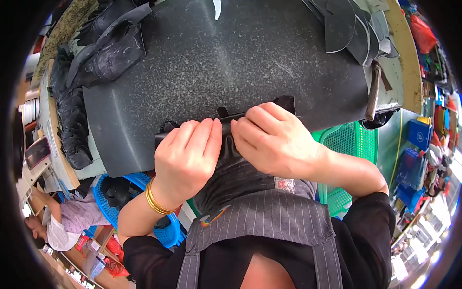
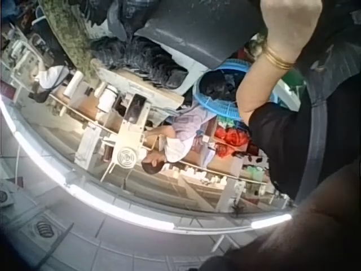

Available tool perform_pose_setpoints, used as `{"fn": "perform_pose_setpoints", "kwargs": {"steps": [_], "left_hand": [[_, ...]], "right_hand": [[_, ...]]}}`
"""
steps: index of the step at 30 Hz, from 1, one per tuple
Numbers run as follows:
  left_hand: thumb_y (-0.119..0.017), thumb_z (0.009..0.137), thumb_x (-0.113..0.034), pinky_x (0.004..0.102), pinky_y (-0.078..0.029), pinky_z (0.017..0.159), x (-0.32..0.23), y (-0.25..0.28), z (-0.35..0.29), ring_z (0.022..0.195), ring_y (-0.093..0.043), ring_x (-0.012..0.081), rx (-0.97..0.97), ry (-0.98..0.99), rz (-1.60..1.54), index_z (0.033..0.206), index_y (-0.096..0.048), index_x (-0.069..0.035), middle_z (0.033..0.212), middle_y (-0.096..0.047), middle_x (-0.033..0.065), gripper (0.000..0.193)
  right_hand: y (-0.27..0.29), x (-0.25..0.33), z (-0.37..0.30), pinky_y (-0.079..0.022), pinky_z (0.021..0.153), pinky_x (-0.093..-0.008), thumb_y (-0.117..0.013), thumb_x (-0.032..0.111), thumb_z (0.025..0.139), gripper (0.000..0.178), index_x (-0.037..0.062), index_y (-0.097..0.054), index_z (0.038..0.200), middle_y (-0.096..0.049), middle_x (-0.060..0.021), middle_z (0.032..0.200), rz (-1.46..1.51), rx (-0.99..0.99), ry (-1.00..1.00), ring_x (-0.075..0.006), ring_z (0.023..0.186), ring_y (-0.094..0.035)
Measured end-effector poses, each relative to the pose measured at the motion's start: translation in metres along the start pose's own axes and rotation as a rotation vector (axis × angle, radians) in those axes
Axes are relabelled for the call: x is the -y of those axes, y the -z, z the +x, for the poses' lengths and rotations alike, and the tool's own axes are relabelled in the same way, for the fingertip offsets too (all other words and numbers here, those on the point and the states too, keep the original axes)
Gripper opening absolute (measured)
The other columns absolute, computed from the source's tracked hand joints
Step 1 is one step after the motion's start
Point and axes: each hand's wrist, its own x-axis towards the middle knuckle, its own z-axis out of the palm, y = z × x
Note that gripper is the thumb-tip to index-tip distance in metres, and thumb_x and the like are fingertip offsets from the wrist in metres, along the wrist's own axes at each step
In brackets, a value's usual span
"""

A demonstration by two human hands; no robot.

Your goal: The person is preparing shoe upper components by folding and pressing edges and applying reinforcement strips at a workbench.

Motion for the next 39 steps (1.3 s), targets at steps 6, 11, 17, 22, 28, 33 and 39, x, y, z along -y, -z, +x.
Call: {"fn": "perform_pose_setpoints", "kwargs": {"steps": [6,11,17,22,28,33,39], "left_hand": [[-0.066,0.078,-0.004,0.0269,-0.055,0.068,0.003,0.016,0.004,0.086,-0.063,0.02,0.106,-0.026,-0.083,0.098,-0.069,0.008,0.097,-0.068,0.0135,0.023],[-0.073,0.071,-0.005,0.0342,-0.057,0.078,-0.01,0.018,-0.002,0.1,-0.064,0.0268,0.145,0.166,-0.207,0.103,-0.071,0.002,0.112,-0.066,0.0103,0.032],[-0.07,0.076,-0.006,0.0319,-0.058,0.074,0.0,0.014,-0.005,0.1,-0.063,0.0202,0.099,0.193,-0.517,0.097,-0.073,-0.009,0.107,-0.069,-0.0012,0.021],[-0.071,0.075,-0.01,0.0319,-0.058,0.075,0.003,0.019,0.0,0.101,-0.063,0.0206,0.161,0.144,-0.472,0.096,-0.073,-0.01,0.106,-0.069,-0.0017,0.021],[-0.074,0.075,-0.013,0.0359,-0.059,0.08,-0.023,0.018,0.002,0.099,-0.067,0.0279,0.093,-0.017,-0.142,0.095,-0.069,0.002,0.101,-0.069,0.0109,0.025],[-0.072,0.086,-0.028,0.038,-0.059,0.083,-0.049,0.002,-0.007,0.098,-0.068,0.0328,0.017,0.052,0.034,0.09,-0.066,0.007,0.097,-0.068,0.0177,0.036],[-0.074,0.086,-0.026,0.0332,-0.059,0.079,-0.068,-0.023,0.013,0.099,-0.066,0.0321,-0.153,0.07,0.035,0.08,-0.065,0.006,0.102,-0.068,0.0192,0.034]], "right_hand": [[0.0,0.006,-0.003,-0.052,0.071,-0.0287,-0.064,0.015,0.064,0.031,-0.0018,-0.068,0.09,-0.061,-0.0057,0.093,-0.084,0.084,-0.043,-0.0177,0.08,-0.057],[0.012,-0.002,-0.009,-0.055,0.059,-0.0294,-0.066,0.015,0.066,0.035,0.0026,-0.068,0.099,-0.062,-0.0041,0.098,0.121,0.108,-0.03,-0.0205,0.087,-0.06],[0.01,-0.004,-0.012,-0.054,0.055,-0.0304,-0.067,0.015,0.067,0.03,0.008,-0.069,0.097,-0.063,0.0,0.096,0.185,0.078,-0.079,-0.0195,0.092,-0.061],[0.013,-0.001,-0.006,-0.054,0.053,-0.0303,-0.066,0.018,0.068,0.025,0.0081,-0.069,0.091,-0.061,0.0001,0.091,0.167,0.129,-0.082,-0.019,0.091,-0.06],[0.011,0.02,-0.016,-0.055,0.083,-0.0336,-0.064,0.016,0.065,0.029,0.0027,-0.068,0.091,-0.06,-0.0043,0.093,-0.044,0.175,-0.023,-0.0224,0.094,-0.059],[0.016,0.017,-0.025,-0.053,0.087,-0.0369,-0.065,0.016,0.064,0.038,0.0006,-0.068,0.099,-0.063,-0.0092,0.106,-0.016,0.016,-0.07,-0.0273,0.105,-0.06],[0.024,0.01,-0.05,-0.05,0.061,-0.0311,-0.07,0.015,0.089,0.013,0.0031,-0.065,0.091,-0.063,-0.0076,0.086,-0.126,-0.32,-0.773,-0.0205,0.073,-0.063]]}}
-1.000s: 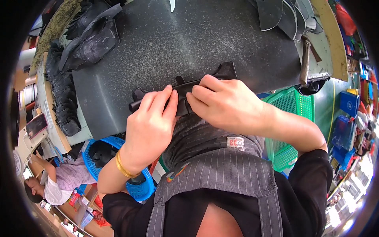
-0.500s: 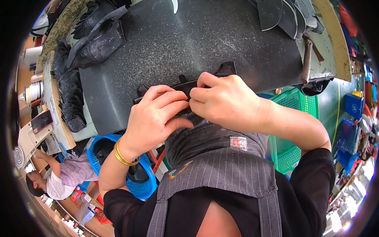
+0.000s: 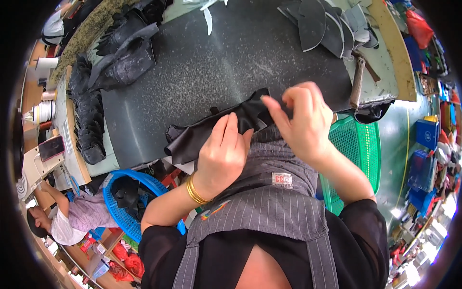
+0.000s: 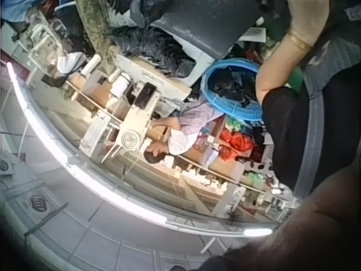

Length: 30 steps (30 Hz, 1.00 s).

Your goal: The person is preparing shoe upper components by folding and pressing edges and applying reinforcement strips at a workbench.

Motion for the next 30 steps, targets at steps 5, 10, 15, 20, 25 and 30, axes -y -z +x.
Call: {"fn": "perform_pose_setpoints", "kwargs": {"steps": [5,10,15,20,25,30], "left_hand": [[-0.074,0.088,-0.024,0.033,-0.06,0.077,-0.006,-0.003,0.0,0.1,-0.067,0.0296,-0.018,0.099,-0.056,0.102,-0.067,0.007,0.104,-0.069,0.0181,0.034],[-0.072,0.089,-0.028,0.0324,-0.06,0.077,-0.014,-0.009,-0.002,0.1,-0.067,0.0289,-0.003,0.072,0.018,0.107,-0.067,0.007,0.106,-0.069,0.019,0.04],[-0.073,0.087,-0.031,0.032,-0.059,0.073,-0.015,-0.011,-0.001,0.095,-0.067,0.0293,-0.039,0.155,-0.084,0.1,-0.064,0.007,0.111,-0.064,0.0196,0.041],[-0.077,0.083,-0.03,0.0352,-0.057,0.07,-0.018,-0.002,0.016,0.089,-0.064,0.0322,-0.083,0.503,-0.251,0.098,-0.061,0.003,0.109,-0.06,0.0161,0.04],[-0.064,0.087,-0.004,0.0434,-0.053,0.074,-0.002,0.003,0.016,0.085,-0.064,0.0366,-0.078,0.52,-0.454,0.101,-0.058,0.001,0.103,-0.062,0.0177,0.017],[-0.056,0.095,-0.006,0.0474,-0.05,0.066,0.004,0.009,0.024,0.079,-0.064,0.0417,0.009,0.69,-0.554,0.101,-0.057,-0.002,0.09,-0.064,0.02,0.007]], "right_hand": [[0.01,0.006,0.012,-0.045,0.052,-0.0262,-0.061,0.034,0.101,0.041,-0.0003,-0.061,0.078,-0.059,-0.003,0.067,0.784,0.445,-0.683,-0.0099,0.056,-0.055],[-0.004,-0.001,0.043,-0.045,0.051,-0.0223,-0.066,0.024,0.098,0.039,0.005,-0.048,0.069,-0.051,0.0044,0.065,0.338,0.614,-0.348,-0.0024,0.056,-0.048],[0.003,0.015,0.046,-0.043,0.046,-0.0243,-0.063,0.021,0.098,0.028,0.0025,-0.051,0.08,-0.055,-0.0013,0.068,0.771,0.678,-0.568,-0.0089,0.056,-0.059],[0.002,0.005,0.041,-0.046,0.048,-0.0246,-0.056,0.023,0.103,0.025,0.0034,-0.051,0.089,-0.062,-0.0051,0.074,1.339,0.682,-0.98,-0.0123,0.061,-0.064],[-0.002,0.008,0.009,-0.053,0.078,-0.0366,-0.055,0.027,0.102,0.031,-0.0036,-0.062,0.103,-0.067,-0.0166,0.096,0.824,0.582,-0.335,-0.028,0.09,-0.067],[-0.007,0.018,-0.011,-0.05,0.087,-0.0431,-0.072,0.012,0.084,0.033,-0.0057,-0.065,0.111,-0.059,-0.0203,0.111,0.361,0.328,0.255,-0.0375,0.096,-0.058]]}}
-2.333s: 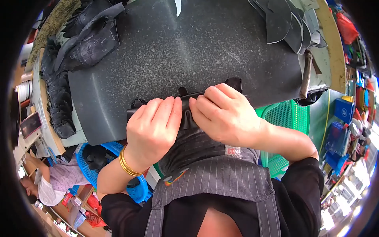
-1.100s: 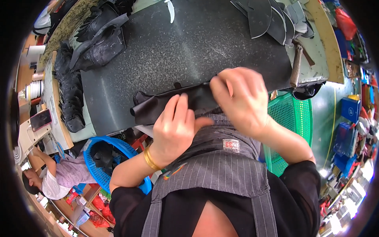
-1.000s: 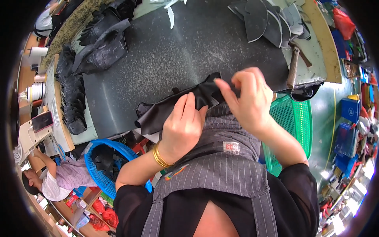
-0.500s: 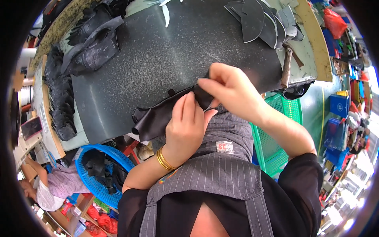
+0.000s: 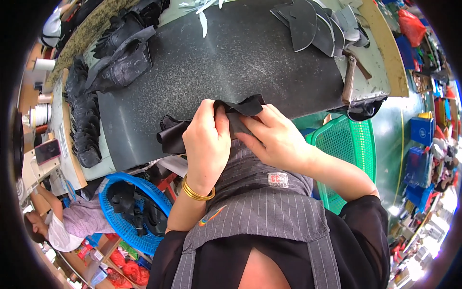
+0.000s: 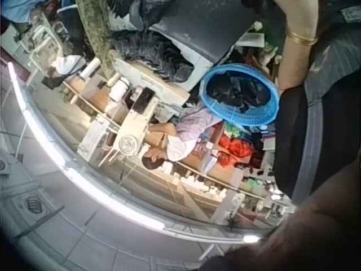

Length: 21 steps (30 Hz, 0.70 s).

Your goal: The person is preparing shoe upper components by folding and pressing edges and applying reinforcement strips at a workbench.

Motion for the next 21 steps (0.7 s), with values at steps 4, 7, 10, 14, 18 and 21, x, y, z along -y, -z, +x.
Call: {"fn": "perform_pose_setpoints", "kwargs": {"steps": [4,7,10,14,18,21], "left_hand": [[-0.057,0.096,-0.007,0.0462,-0.051,0.066,-0.001,-0.004,0.001,0.081,-0.065,0.0412,-0.045,-0.09,0.066,0.102,-0.059,-0.002,0.092,-0.065,0.0189,0.008],[-0.058,0.095,-0.006,0.0445,-0.052,0.068,-0.005,-0.006,0.001,0.081,-0.065,0.0402,-0.045,-0.112,0.072,0.104,-0.061,-0.003,0.094,-0.066,0.0182,0.01],[-0.06,0.091,-0.003,0.0429,-0.053,0.071,-0.004,-0.007,-0.005,0.084,-0.066,0.0369,-0.05,-0.185,0.052,0.104,-0.063,-0.003,0.095,-0.067,0.0167,0.013],[-0.062,0.081,-0.007,0.0323,-0.059,0.077,0.009,-0.016,-0.022,0.1,-0.065,0.0245,-0.059,-0.525,0.411,0.102,-0.068,0.0,0.105,-0.068,0.0106,0.023],[-0.062,0.08,-0.01,0.0319,-0.058,0.081,0.012,-0.022,-0.024,0.101,-0.064,0.0257,-0.057,-0.658,0.546,0.1,-0.069,-0.001,0.104,-0.067,0.0122,0.023],[-0.062,0.08,-0.011,0.0324,-0.058,0.084,0.014,-0.022,-0.023,0.101,-0.064,0.0268,-0.055,-0.646,0.541,0.099,-0.068,0.0,0.106,-0.066,0.0135,0.023]], "right_hand": [[-0.004,-0.001,-0.001,-0.049,0.084,-0.0423,-0.071,0.01,0.082,0.03,-0.0051,-0.066,0.108,-0.057,-0.0178,0.102,-0.037,-0.04,-0.033,-0.0357,0.093,-0.055],[-0.009,-0.003,-0.006,-0.047,0.081,-0.0426,-0.069,0.007,0.082,0.019,-0.0031,-0.065,0.097,-0.053,-0.0174,0.093,-0.089,-0.019,-0.082,-0.0351,0.087,-0.051],[-0.011,-0.005,-0.001,-0.047,0.08,-0.042,-0.064,0.014,0.087,0.019,-0.0043,-0.063,0.093,-0.053,-0.0193,0.094,-0.096,-0.043,-0.13,-0.0351,0.09,-0.053],[0.014,-0.021,0.01,-0.045,0.074,-0.0346,-0.053,0.034,0.1,0.042,-0.0066,-0.06,0.09,-0.059,-0.0134,0.088,0.768,-0.039,-0.575,-0.0204,0.082,-0.059],[0.017,-0.033,0.03,-0.039,0.058,-0.0318,-0.064,0.034,0.096,0.043,-0.0043,-0.057,0.078,-0.047,0.0001,0.063,0.567,0.082,-0.766,-0.0095,0.064,-0.041],[0.013,-0.029,0.037,-0.04,0.061,-0.0228,-0.071,0.011,0.091,0.015,0.0005,-0.061,0.09,-0.052,0.0067,0.073,0.348,0.157,-0.604,-0.0008,0.074,-0.046]]}}
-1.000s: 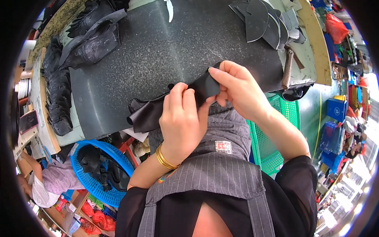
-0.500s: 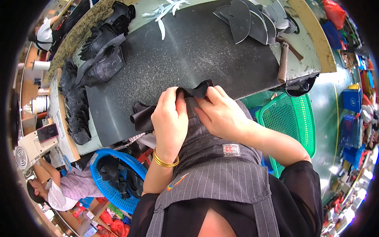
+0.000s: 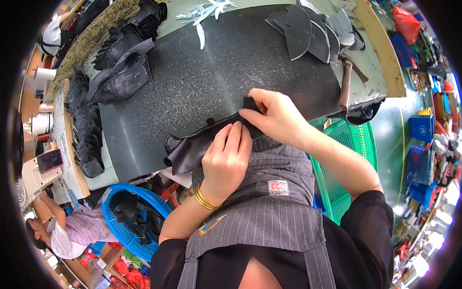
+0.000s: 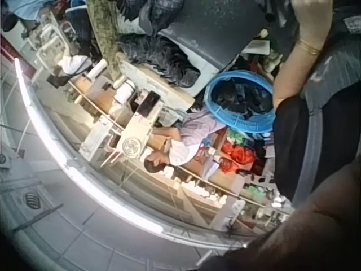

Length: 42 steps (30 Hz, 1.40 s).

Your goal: The person is preparing shoe upper components by folding and pressing edges and applying reinforcement strips at a workbench.

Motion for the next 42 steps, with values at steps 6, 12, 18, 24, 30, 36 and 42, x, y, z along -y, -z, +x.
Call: {"fn": "perform_pose_setpoints", "kwargs": {"steps": [6,12,18,24,30,36,42], "left_hand": [[-0.064,0.077,-0.008,0.0299,-0.06,0.074,0.002,0.005,0.003,0.1,-0.065,0.0251,-0.021,0.1,-0.111,0.1,-0.066,-0.004,0.112,-0.067,0.0124,0.023],[-0.061,0.081,-0.013,0.0335,-0.057,0.089,0.0,-0.005,0.0,0.101,-0.064,0.0282,-0.001,0.01,-0.048,0.096,-0.065,-0.001,0.112,-0.068,0.0175,0.02],[-0.06,0.083,-0.014,0.0354,-0.056,0.091,-0.005,-0.007,0.0,0.101,-0.064,0.0286,0.002,-0.015,0.031,0.098,-0.066,-0.001,0.111,-0.068,0.0175,0.02],[-0.063,0.082,-0.011,0.0275,-0.055,0.084,-0.004,-0.001,0.006,0.1,-0.063,0.02,0.057,0.054,0.028,0.116,-0.064,-0.005,0.122,-0.067,0.0077,0.034],[-0.061,0.081,-0.015,0.025,-0.054,0.078,-0.009,0.009,0.021,0.09,-0.059,0.0165,0.195,-0.019,0.176,0.123,-0.065,-0.005,0.13,-0.065,0.0047,0.043],[-0.062,0.079,-0.014,0.0265,-0.057,0.072,-0.002,0.007,0.022,0.086,-0.06,0.0187,0.254,-0.003,0.079,0.119,-0.064,0.0,0.129,-0.064,0.0139,0.043],[-0.071,0.078,-0.004,0.0342,-0.059,0.082,0.021,0.036,-0.001,0.099,-0.07,0.0256,0.21,0.167,-0.289,0.118,-0.065,-0.001,0.118,-0.07,0.013,0.041]], "right_hand": [[0.018,0.004,0.001,-0.041,0.059,-0.0205,-0.071,0.008,0.089,0.014,-0.0013,-0.063,0.097,-0.055,0.0057,0.074,-0.003,0.083,-0.052,0.0005,0.073,-0.049],[0.01,0.011,0.018,-0.044,0.061,-0.0213,-0.075,0.011,0.085,0.016,-0.0024,-0.066,0.09,-0.06,0.0032,0.076,-0.207,0.039,-0.09,-0.0002,0.073,-0.051],[-0.009,-0.013,0.005,-0.049,0.064,-0.0262,-0.074,0.011,0.085,0.016,-0.0026,-0.067,0.091,-0.066,-0.0055,0.079,0.056,-0.144,0.024,-0.008,0.072,-0.058],[-0.015,-0.02,0.002,-0.051,0.058,-0.0408,-0.072,0.011,0.086,0.016,0.0026,-0.058,0.086,-0.058,-0.0131,0.074,-0.522,-0.331,0.568,-0.0346,0.068,-0.061],[-0.008,-0.027,-0.004,-0.051,0.058,-0.0412,-0.07,0.012,0.088,0.017,0.0027,-0.055,0.088,-0.062,-0.0138,0.077,-0.516,-0.424,0.478,-0.0342,0.068,-0.064],[0.016,-0.016,-0.01,-0.056,0.073,-0.0417,-0.072,0.014,0.085,0.029,-0.0008,-0.061,0.107,-0.065,-0.0148,0.098,-0.535,-0.307,0.803,-0.0342,0.091,-0.066],[0.012,-0.03,-0.02,-0.057,0.091,-0.0393,-0.07,0.009,0.075,0.045,-0.0024,-0.064,0.118,-0.066,-0.0164,0.122,-0.512,0.06,0.956,-0.0313,0.115,-0.064]]}}
